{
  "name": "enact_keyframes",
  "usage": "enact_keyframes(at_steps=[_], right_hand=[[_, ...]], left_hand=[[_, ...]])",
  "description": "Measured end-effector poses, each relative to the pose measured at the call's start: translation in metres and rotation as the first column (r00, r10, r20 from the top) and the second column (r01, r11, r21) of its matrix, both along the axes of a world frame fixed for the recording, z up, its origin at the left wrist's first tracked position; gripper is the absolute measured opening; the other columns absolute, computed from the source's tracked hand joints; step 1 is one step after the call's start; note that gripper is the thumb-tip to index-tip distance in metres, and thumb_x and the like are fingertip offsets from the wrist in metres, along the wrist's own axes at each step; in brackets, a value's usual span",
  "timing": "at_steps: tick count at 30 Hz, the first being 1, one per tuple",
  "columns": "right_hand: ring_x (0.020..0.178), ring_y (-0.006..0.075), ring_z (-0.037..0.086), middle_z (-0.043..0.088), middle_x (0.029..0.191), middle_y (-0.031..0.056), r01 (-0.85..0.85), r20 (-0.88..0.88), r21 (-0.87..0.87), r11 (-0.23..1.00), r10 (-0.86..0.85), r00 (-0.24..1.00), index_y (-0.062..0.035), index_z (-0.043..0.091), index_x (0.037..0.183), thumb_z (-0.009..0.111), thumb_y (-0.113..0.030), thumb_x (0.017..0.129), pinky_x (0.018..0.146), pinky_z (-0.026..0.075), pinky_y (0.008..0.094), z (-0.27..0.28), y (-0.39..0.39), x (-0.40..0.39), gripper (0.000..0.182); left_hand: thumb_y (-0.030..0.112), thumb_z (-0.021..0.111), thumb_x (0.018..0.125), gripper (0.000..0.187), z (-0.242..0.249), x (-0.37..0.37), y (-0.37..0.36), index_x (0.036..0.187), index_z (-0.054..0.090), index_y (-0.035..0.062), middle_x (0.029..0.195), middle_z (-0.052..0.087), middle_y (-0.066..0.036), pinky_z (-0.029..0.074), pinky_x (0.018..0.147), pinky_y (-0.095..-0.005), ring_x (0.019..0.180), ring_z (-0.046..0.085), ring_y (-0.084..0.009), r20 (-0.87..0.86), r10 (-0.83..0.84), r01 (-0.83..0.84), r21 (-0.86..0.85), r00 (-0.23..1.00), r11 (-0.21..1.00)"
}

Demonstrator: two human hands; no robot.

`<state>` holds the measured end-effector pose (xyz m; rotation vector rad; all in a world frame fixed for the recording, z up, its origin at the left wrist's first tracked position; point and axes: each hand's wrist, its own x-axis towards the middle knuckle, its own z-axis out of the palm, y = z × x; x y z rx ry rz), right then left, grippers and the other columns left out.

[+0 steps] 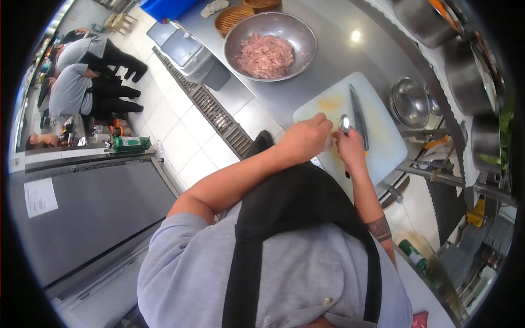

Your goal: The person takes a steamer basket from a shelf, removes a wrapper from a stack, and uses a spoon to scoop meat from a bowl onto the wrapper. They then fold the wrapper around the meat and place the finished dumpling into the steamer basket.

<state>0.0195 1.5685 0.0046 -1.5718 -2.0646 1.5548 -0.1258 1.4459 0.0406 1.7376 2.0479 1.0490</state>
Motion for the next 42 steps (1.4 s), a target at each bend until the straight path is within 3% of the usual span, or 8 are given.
enact_keyframes(at_steps=[4, 8, 16, 20, 25, 28, 30, 42], right_hand=[[0.085, 0.0405, 0.066, 0.071, 0.092, 0.0274, -0.078, 0.079, 0.088, 0.993, 0.071, 0.994, 0.0077, 0.067, 0.103, 0.066, -0.022, 0.09, 0.078, 0.05, 0.0479, -0.004, 0.009, 0.002, 0.032], [0.059, 0.0106, 0.052, 0.061, 0.07, 0.0041, -0.156, 0.046, -0.13, 0.979, 0.163, 0.986, -0.0043, 0.064, 0.082, 0.065, -0.016, 0.092, 0.052, 0.037, 0.034, 0.013, 0.02, 0.0, 0.016], [0.041, 0.011, 0.042, 0.049, 0.06, 0.0007, -0.07, 0.139, -0.279, 0.958, 0.112, 0.984, -0.0082, 0.057, 0.089, 0.061, -0.027, 0.096, 0.038, 0.027, 0.0298, 0.029, 0.021, -0.02, 0.02], [0.039, 0.0108, 0.041, 0.051, 0.059, 0.0006, 0.027, -0.112, -0.236, 0.971, -0.055, 0.992, -0.0077, 0.056, 0.078, 0.062, -0.015, 0.087, 0.037, 0.026, 0.0291, 0.0, 0.03, -0.022, 0.013], [0.046, 0.0093, 0.047, 0.057, 0.062, 0.002, -0.029, -0.077, -0.283, 0.959, 0.008, 0.997, -0.008, 0.058, 0.08, 0.063, -0.007, 0.085, 0.041, 0.03, 0.0276, 0.033, 0.028, -0.027, 0.008], [0.066, 0.0111, 0.058, 0.056, 0.071, -0.0002, -0.362, -0.091, -0.054, 0.931, 0.356, 0.93, -0.0061, 0.057, 0.08, 0.069, -0.008, 0.082, 0.063, 0.046, 0.0303, 0.063, 0.041, -0.017, 0.012], [0.069, 0.0101, 0.057, 0.055, 0.073, -0.0016, -0.42, -0.214, -0.149, 0.895, 0.385, 0.898, -0.0038, 0.058, 0.086, 0.07, -0.008, 0.083, 0.067, 0.048, 0.0298, 0.079, 0.049, -0.009, 0.013], [0.072, 0.0015, 0.057, 0.068, 0.081, -0.0021, -0.169, -0.228, 0.085, 0.982, 0.184, 0.956, 0.0017, 0.071, 0.103, 0.071, -0.004, 0.09, 0.066, 0.048, 0.023, 0.011, 0.009, 0.032, 0.014]], left_hand=[[0.003, 0.058, 0.089, 0.015, -0.01, 0.0, 0.0, 0.103, 0.063, 0.0033, 0.098, 0.061, -0.017, 0.057, 0.069, -0.0479, 0.083, 0.068, -0.0381, 0.007, -0.116, 0.115, 0.035, 0.993, 0.993], [0.006, 0.058, 0.091, 0.024, -0.032, -0.001, 0.003, 0.115, 0.063, 0.0082, 0.11, 0.061, -0.019, 0.056, 0.081, -0.05, 0.093, 0.068, -0.0416, 0.084, -0.098, 0.106, -0.094, 0.992, 0.99], [0.015, 0.062, 0.093, 0.015, -0.017, -0.003, 0.001, 0.1, 0.072, 0.0074, 0.106, 0.059, -0.016, 0.056, 0.08, -0.0501, 0.092, 0.068, -0.0377, 0.038, -0.137, 0.137, -0.005, 0.99, 0.991], [0.025, 0.064, 0.094, 0.021, -0.017, -0.007, 0.007, 0.098, 0.073, 0.0071, 0.103, 0.063, -0.014, 0.057, 0.081, -0.0482, 0.095, 0.068, -0.0345, 0.023, -0.087, 0.09, -0.14, 0.996, 0.986], [0.011, 0.057, 0.094, 0.018, -0.019, -0.017, 0.005, 0.104, 0.068, -0.0004, 0.121, 0.063, -0.016, 0.059, 0.086, -0.0445, 0.105, 0.069, -0.0331, -0.112, -0.12, 0.096, -0.202, 0.986, 0.975], [0.009, 0.054, 0.098, 0.027, -0.007, -0.029, 0.005, 0.118, 0.067, -0.0026, 0.123, 0.07, -0.021, 0.058, 0.091, -0.0463, 0.105, 0.071, -0.039, 0.049, 0.065, -0.046, -0.327, 0.997, 0.944], [0.003, 0.055, 0.095, 0.025, -0.028, -0.041, 0.005, 0.114, 0.07, -0.0023, 0.122, 0.071, -0.019, 0.058, 0.089, -0.0453, 0.105, 0.072, -0.0384, 0.046, 0.068, -0.064, -0.094, 0.997, 0.994], [-0.001, 0.065, 0.095, 0.021, -0.037, -0.05, 0.015, 0.113, 0.075, -0.0011, 0.12, 0.072, -0.011, 0.056, 0.076, -0.0327, 0.084, 0.071, -0.0197, 0.514, 0.19, -0.251, 0.051, 0.837, 0.967]])
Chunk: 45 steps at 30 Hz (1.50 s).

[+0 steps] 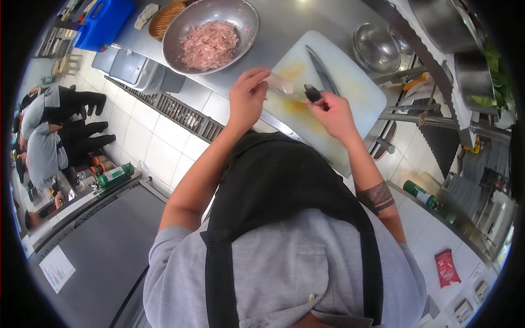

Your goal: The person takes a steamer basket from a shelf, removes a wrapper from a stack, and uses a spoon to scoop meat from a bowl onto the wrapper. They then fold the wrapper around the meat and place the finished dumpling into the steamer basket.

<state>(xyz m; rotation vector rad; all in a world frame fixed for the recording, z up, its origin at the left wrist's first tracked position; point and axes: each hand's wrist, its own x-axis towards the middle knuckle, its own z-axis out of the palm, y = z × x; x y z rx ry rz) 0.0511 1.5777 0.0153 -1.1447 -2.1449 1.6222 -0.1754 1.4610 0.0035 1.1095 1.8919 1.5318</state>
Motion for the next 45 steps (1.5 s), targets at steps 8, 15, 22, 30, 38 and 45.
enact_keyframes(at_steps=[8, 15, 22, 30, 38, 45], right_hand=[[0.066, 0.007, 0.054, 0.067, 0.075, 0.0029, 0.006, -0.031, 0.016, 1.0, -0.005, 1.0, 0.0015, 0.072, 0.092, 0.069, -0.008, 0.091, 0.061, 0.046, 0.0289, -0.014, -0.032, 0.007, 0.01], [0.066, 0.0214, 0.063, 0.067, 0.077, 0.0138, -0.141, -0.131, 0.151, 0.979, 0.161, 0.978, 0.0011, 0.069, 0.09, 0.069, -0.01, 0.087, 0.064, 0.049, 0.0366, -0.047, -0.053, -0.001, 0.011], [0.076, 0.0102, 0.067, 0.076, 0.086, 0.0056, 0.142, -0.15, -0.166, 0.976, -0.167, 0.975, -0.0013, 0.076, 0.1, 0.079, -0.021, 0.094, 0.072, 0.053, 0.0281, -0.052, -0.051, 0.007, 0.021], [0.086, 0.015, 0.066, 0.072, 0.105, 0.0086, 0.147, -0.097, -0.024, 0.989, -0.149, 0.984, 0.0007, 0.067, 0.119, 0.092, -0.035, 0.079, 0.076, 0.053, 0.0312, -0.066, -0.012, -0.037, 0.06], [0.08, 0.0089, 0.058, 0.065, 0.091, 0.0022, 0.204, -0.074, 0.055, 0.977, -0.2, 0.977, 0.0011, 0.063, 0.115, 0.089, -0.024, 0.079, 0.072, 0.05, 0.0286, -0.069, -0.016, -0.052, 0.05], [0.072, 0.016, 0.051, 0.059, 0.081, 0.0054, 0.299, -0.167, -0.068, 0.952, -0.307, 0.937, 0.0001, 0.059, 0.095, 0.085, -0.031, 0.074, 0.068, 0.047, 0.033, -0.099, 0.002, -0.044, 0.046]], left_hand=[[0.012, 0.074, 0.094, 0.031, -0.012, 0.001, 0.002, 0.122, 0.073, -0.0006, 0.118, 0.069, -0.014, 0.056, 0.078, -0.0305, 0.08, 0.068, -0.0151, 0.124, -0.016, 0.056, -0.329, 0.992, 0.943], [0.014, 0.087, 0.08, 0.07, -0.027, 0.013, 0.008, 0.139, 0.054, -0.0023, 0.134, 0.056, -0.017, 0.055, 0.096, -0.0383, 0.13, 0.056, -0.0288, -0.143, -0.14, 0.103, -0.242, 0.98, 0.965], [-0.004, 0.079, 0.076, 0.076, -0.019, 0.013, 0.0, 0.146, 0.048, 0.0026, 0.146, 0.047, -0.014, 0.058, 0.097, -0.0382, 0.141, 0.051, -0.0314, 0.11, -0.178, 0.198, -0.211, 0.978, 0.957], [-0.013, 0.067, 0.079, 0.085, -0.016, -0.004, 0.01, 0.157, 0.043, 0.0129, 0.153, 0.049, -0.011, 0.059, 0.094, -0.0364, 0.145, 0.048, -0.029, 0.08, -0.417, 0.423, -0.256, 0.905, 0.869], [-0.015, 0.064, 0.082, 0.073, -0.022, -0.002, 0.008, 0.15, 0.044, 0.003, 0.155, 0.047, -0.013, 0.058, 0.092, -0.0329, 0.14, 0.051, -0.0262, 0.23, -0.281, 0.321, -0.157, 0.932, 0.934], [-0.012, 0.064, 0.08, 0.061, -0.038, -0.022, 0.004, 0.14, 0.057, 0.0015, 0.129, 0.06, -0.009, 0.057, 0.088, -0.0309, 0.113, 0.059, -0.0186, 0.364, -0.042, 0.174, -0.336, 0.93, 0.926]])
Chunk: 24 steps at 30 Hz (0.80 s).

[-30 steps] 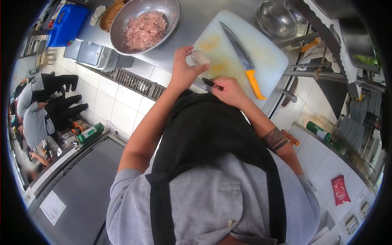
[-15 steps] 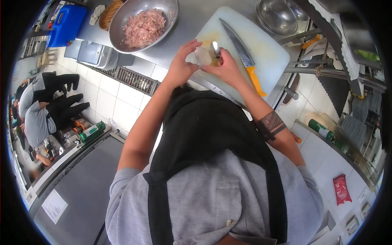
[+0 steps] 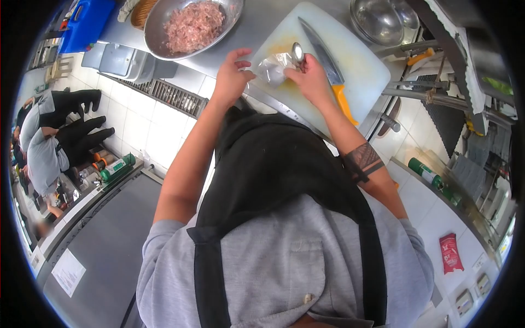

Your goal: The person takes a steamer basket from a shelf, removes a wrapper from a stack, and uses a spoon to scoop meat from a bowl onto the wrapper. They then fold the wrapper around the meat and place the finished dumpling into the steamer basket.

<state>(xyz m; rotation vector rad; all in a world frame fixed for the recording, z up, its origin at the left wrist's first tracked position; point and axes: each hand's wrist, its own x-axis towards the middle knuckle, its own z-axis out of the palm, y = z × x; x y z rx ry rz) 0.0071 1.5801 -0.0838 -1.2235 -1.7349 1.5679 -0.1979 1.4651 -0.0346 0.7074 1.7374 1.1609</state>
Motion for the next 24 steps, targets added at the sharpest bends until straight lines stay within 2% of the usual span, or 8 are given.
enact_keyframes(at_steps=[6, 9, 13, 16, 18, 19, 21, 24], right_hand=[[0.075, 0.0155, 0.051, 0.06, 0.085, 0.0055, -0.061, 0.133, 0.044, 0.997, 0.055, 0.99, 0.0, 0.059, 0.098, 0.089, -0.033, 0.073, 0.069, 0.046, 0.0322, 0.015, -0.001, -0.011, 0.051], [0.075, 0.0158, 0.053, 0.061, 0.087, 0.0058, -0.077, 0.163, 0.028, 0.997, 0.071, 0.984, 0.0003, 0.059, 0.099, 0.091, -0.033, 0.072, 0.068, 0.046, 0.0335, 0.014, 0.006, -0.013, 0.053], [0.075, 0.0138, 0.056, 0.064, 0.09, 0.004, -0.131, 0.167, -0.136, 0.982, 0.153, 0.974, -0.0013, 0.062, 0.101, 0.092, -0.029, 0.072, 0.065, 0.045, 0.0324, 0.017, 0.028, -0.007, 0.05], [0.07, 0.0037, 0.05, 0.067, 0.09, -0.0027, -0.223, -0.016, -0.386, 0.895, 0.236, 0.972, -0.0079, 0.064, 0.109, 0.085, -0.016, 0.082, 0.058, 0.035, 0.0232, 0.022, 0.042, 0.001, 0.035], [0.07, 0.0027, 0.05, 0.068, 0.092, -0.0033, -0.247, -0.064, -0.402, 0.882, 0.242, 0.968, -0.0083, 0.064, 0.11, 0.083, -0.014, 0.084, 0.058, 0.034, 0.0225, 0.026, 0.046, 0.003, 0.033], [0.07, 0.0016, 0.049, 0.068, 0.093, -0.0039, -0.273, -0.115, -0.415, 0.868, 0.247, 0.962, -0.0087, 0.064, 0.112, 0.082, -0.011, 0.086, 0.057, 0.033, 0.0219, 0.028, 0.048, 0.003, 0.031], [0.069, 0.0014, 0.049, 0.068, 0.094, -0.004, -0.291, -0.142, -0.44, 0.85, 0.254, 0.957, -0.0087, 0.064, 0.112, 0.081, -0.011, 0.087, 0.057, 0.032, 0.0219, 0.032, 0.048, 0.002, 0.031], [0.07, 0.0024, 0.05, 0.066, 0.091, -0.0038, -0.313, -0.164, -0.477, 0.821, 0.266, 0.95, -0.0094, 0.066, 0.109, 0.084, -0.013, 0.084, 0.057, 0.033, 0.0225, 0.029, 0.048, 0.0, 0.031]], left_hand=[[0.001, 0.068, 0.086, 0.039, -0.014, -0.021, 0.017, 0.125, 0.073, 0.0049, 0.096, 0.061, -0.002, 0.052, 0.081, -0.0302, 0.091, 0.061, -0.0153, -0.295, -0.159, 0.169, 0.009, 0.942, 0.986], [0.011, 0.072, 0.091, 0.035, 0.014, -0.01, 0.023, 0.125, 0.074, 0.0054, 0.095, 0.065, -0.005, 0.052, 0.081, -0.0315, 0.088, 0.063, -0.015, -0.436, -0.255, 0.246, -0.078, 0.863, 0.966], [0.021, 0.072, 0.097, 0.033, -0.015, -0.025, 0.03, 0.127, 0.074, 0.0072, 0.098, 0.071, -0.008, 0.053, 0.081, -0.0324, 0.088, 0.064, -0.015, -0.553, -0.328, 0.356, -0.06, 0.766, 0.933], [0.022, 0.066, 0.103, 0.029, -0.024, -0.03, 0.032, 0.125, 0.073, 0.0035, 0.101, 0.074, -0.01, 0.054, 0.082, -0.0331, 0.09, 0.065, -0.0158, -0.366, -0.35, 0.349, -0.069, 0.863, 0.934], [0.022, 0.059, 0.109, 0.027, -0.033, -0.028, 0.032, 0.12, 0.07, 0.0009, 0.097, 0.072, -0.006, 0.053, 0.081, -0.032, 0.087, 0.064, -0.0148, 0.175, -0.202, 0.21, -0.03, 0.964, 0.977], [0.022, 0.059, 0.109, 0.027, -0.036, -0.03, 0.03, 0.12, 0.07, 0.0009, 0.097, 0.072, -0.006, 0.053, 0.081, -0.032, 0.087, 0.064, -0.0148, 0.177, -0.202, 0.21, -0.03, 0.963, 0.977], [0.022, 0.056, 0.111, 0.024, -0.043, -0.037, 0.024, 0.116, 0.068, 0.0012, 0.095, 0.069, -0.003, 0.051, 0.078, -0.0291, 0.083, 0.062, -0.0126, 0.484, -0.129, 0.195, -0.088, 0.865, 0.977], [0.025, 0.059, 0.11, 0.022, -0.052, -0.042, 0.016, 0.115, 0.066, 0.0041, 0.093, 0.066, -0.001, 0.048, 0.075, -0.027, 0.08, 0.059, -0.0102, 0.67, -0.17, 0.201, 0.031, 0.723, 0.979]])
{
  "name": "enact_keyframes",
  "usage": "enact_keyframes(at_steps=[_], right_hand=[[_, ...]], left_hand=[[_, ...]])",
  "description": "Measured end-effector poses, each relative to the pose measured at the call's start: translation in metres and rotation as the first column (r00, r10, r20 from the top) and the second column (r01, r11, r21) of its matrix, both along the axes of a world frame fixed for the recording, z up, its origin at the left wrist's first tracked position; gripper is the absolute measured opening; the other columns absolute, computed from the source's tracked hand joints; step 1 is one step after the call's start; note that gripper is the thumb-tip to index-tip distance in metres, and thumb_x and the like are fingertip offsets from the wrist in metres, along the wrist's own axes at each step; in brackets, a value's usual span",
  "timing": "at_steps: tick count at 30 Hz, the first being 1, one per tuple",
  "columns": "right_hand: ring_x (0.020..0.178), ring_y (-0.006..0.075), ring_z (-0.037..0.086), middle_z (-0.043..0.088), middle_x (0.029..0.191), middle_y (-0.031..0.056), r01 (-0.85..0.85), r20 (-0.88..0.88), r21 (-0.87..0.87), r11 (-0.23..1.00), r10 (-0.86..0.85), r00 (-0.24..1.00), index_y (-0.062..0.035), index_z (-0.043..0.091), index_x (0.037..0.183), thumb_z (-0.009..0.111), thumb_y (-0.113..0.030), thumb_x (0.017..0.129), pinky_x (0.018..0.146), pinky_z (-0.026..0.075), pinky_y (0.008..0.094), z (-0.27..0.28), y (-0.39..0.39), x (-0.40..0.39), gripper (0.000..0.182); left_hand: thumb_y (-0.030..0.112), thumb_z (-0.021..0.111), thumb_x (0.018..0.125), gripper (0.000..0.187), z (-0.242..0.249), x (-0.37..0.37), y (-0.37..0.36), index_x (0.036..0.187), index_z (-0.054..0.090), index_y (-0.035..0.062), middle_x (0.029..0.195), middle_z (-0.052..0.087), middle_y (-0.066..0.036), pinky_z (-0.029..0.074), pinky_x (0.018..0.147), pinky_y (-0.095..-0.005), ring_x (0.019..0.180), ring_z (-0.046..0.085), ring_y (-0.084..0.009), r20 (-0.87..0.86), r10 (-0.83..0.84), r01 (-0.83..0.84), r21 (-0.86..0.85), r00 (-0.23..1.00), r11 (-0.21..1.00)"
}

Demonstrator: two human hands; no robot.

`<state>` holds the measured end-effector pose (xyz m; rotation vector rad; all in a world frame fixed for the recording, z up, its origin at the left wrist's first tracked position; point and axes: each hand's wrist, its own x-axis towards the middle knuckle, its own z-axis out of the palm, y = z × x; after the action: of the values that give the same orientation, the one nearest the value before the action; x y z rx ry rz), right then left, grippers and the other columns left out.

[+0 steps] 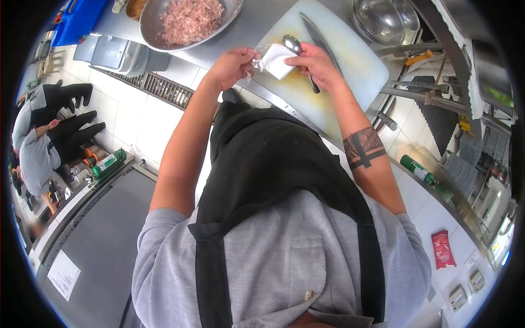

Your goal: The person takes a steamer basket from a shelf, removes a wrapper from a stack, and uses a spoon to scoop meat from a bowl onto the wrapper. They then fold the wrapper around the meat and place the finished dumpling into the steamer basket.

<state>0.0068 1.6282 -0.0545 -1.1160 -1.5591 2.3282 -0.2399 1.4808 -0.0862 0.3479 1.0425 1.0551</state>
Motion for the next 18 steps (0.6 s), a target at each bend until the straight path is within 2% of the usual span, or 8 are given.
enact_keyframes(at_steps=[1, 5, 7, 8, 9, 10, 16, 18], right_hand=[[0.07, 0.0037, 0.051, 0.065, 0.088, -0.0035, -0.007, 0.005, -0.012, 1.0, 0.007, 1.0, -0.0102, 0.067, 0.105, 0.087, -0.016, 0.08, 0.057, 0.034, 0.0231, -0.003, 0.001, -0.001, 0.033], [0.071, 0.0047, 0.05, 0.067, 0.095, -0.0031, -0.009, 0.074, 0.072, 0.997, 0.004, 0.997, -0.0077, 0.066, 0.11, 0.083, -0.012, 0.086, 0.059, 0.036, 0.0241, -0.019, 0.005, -0.009, 0.03], [0.074, 0.0111, 0.053, 0.066, 0.092, 0.0016, -0.011, 0.149, 0.445, 0.895, -0.062, 0.987, -0.0047, 0.066, 0.11, 0.085, -0.018, 0.084, 0.064, 0.044, 0.03, -0.026, 0.005, -0.014, 0.035], [0.074, 0.0111, 0.053, 0.066, 0.092, 0.0016, -0.017, 0.153, 0.445, 0.895, -0.058, 0.987, -0.0047, 0.066, 0.11, 0.085, -0.018, 0.084, 0.064, 0.044, 0.03, -0.029, 0.003, -0.013, 0.035], [0.075, 0.0134, 0.054, 0.065, 0.091, 0.0039, -0.03, 0.205, 0.682, 0.731, -0.152, 0.967, -0.0033, 0.066, 0.11, 0.086, -0.021, 0.083, 0.066, 0.046, 0.0324, -0.026, -0.003, -0.013, 0.038], [0.076, 0.0158, 0.055, 0.064, 0.089, 0.0062, -0.069, 0.225, 0.86, 0.505, -0.256, 0.94, -0.0019, 0.066, 0.111, 0.087, -0.023, 0.082, 0.068, 0.048, 0.0348, -0.022, -0.007, -0.013, 0.042], [0.069, 0.016, 0.054, 0.06, 0.082, 0.0061, -0.013, 0.207, 0.825, 0.566, -0.282, 0.937, -0.001, 0.066, 0.102, 0.085, -0.023, 0.083, 0.065, 0.046, 0.0338, -0.007, -0.023, -0.014, 0.035], [0.068, 0.0164, 0.054, 0.061, 0.081, 0.0063, 0.045, 0.153, 0.836, 0.547, -0.31, 0.938, -0.001, 0.066, 0.1, 0.083, -0.021, 0.084, 0.064, 0.046, 0.034, -0.011, -0.022, -0.015, 0.031]], left_hand=[[0.025, 0.059, 0.11, 0.022, 0.0, 0.001, 0.0, 0.115, 0.066, 0.0041, 0.093, 0.066, -0.001, 0.048, 0.075, -0.027, 0.08, 0.059, -0.0102, 0.002, 0.003, -0.003, 0.001, 1.0, 1.0], [0.019, 0.072, 0.101, 0.025, 0.013, 0.013, -0.002, 0.116, 0.065, 0.0007, 0.098, 0.066, -0.003, 0.051, 0.075, -0.03, 0.081, 0.063, -0.0122, -0.51, 0.113, -0.064, 0.112, 0.853, 0.992], [0.016, 0.075, 0.097, 0.028, 0.015, 0.02, -0.001, 0.117, 0.064, -0.0003, 0.1, 0.066, -0.004, 0.052, 0.075, -0.031, 0.081, 0.064, -0.0131, -0.671, 0.203, -0.102, 0.187, 0.714, 0.977], [0.013, 0.076, 0.094, 0.028, 0.016, 0.021, 0.0, 0.117, 0.065, 0.0006, 0.103, 0.067, -0.006, 0.054, 0.075, -0.0321, 0.081, 0.065, -0.0155, -0.776, 0.213, -0.081, 0.206, 0.594, 0.975], [0.009, 0.077, 0.09, 0.029, 0.016, 0.022, 0.002, 0.116, 0.066, 0.0016, 0.107, 0.067, -0.007, 0.055, 0.076, -0.0332, 0.082, 0.067, -0.0179, -0.86, 0.224, -0.055, 0.224, 0.458, 0.973], [0.009, 0.077, 0.09, 0.029, 0.016, 0.024, 0.002, 0.116, 0.066, 0.0016, 0.107, 0.067, -0.007, 0.055, 0.076, -0.0332, 0.082, 0.067, -0.0179, -0.858, 0.228, -0.058, 0.227, 0.461, 0.972], [0.011, 0.076, 0.087, 0.023, 0.012, 0.034, -0.004, 0.11, 0.073, 0.0101, 0.119, 0.067, -0.013, 0.056, 0.085, -0.0405, 0.095, 0.07, -0.0276, -0.914, 0.347, 0.114, 0.376, 0.208, 0.92], [0.015, 0.077, 0.088, 0.026, 0.018, 0.039, -0.005, 0.113, 0.072, 0.0068, 0.121, 0.066, -0.015, 0.056, 0.088, -0.0421, 0.099, 0.069, -0.0288, -0.911, 0.412, 0.229, 0.403, 0.007, 0.886]])
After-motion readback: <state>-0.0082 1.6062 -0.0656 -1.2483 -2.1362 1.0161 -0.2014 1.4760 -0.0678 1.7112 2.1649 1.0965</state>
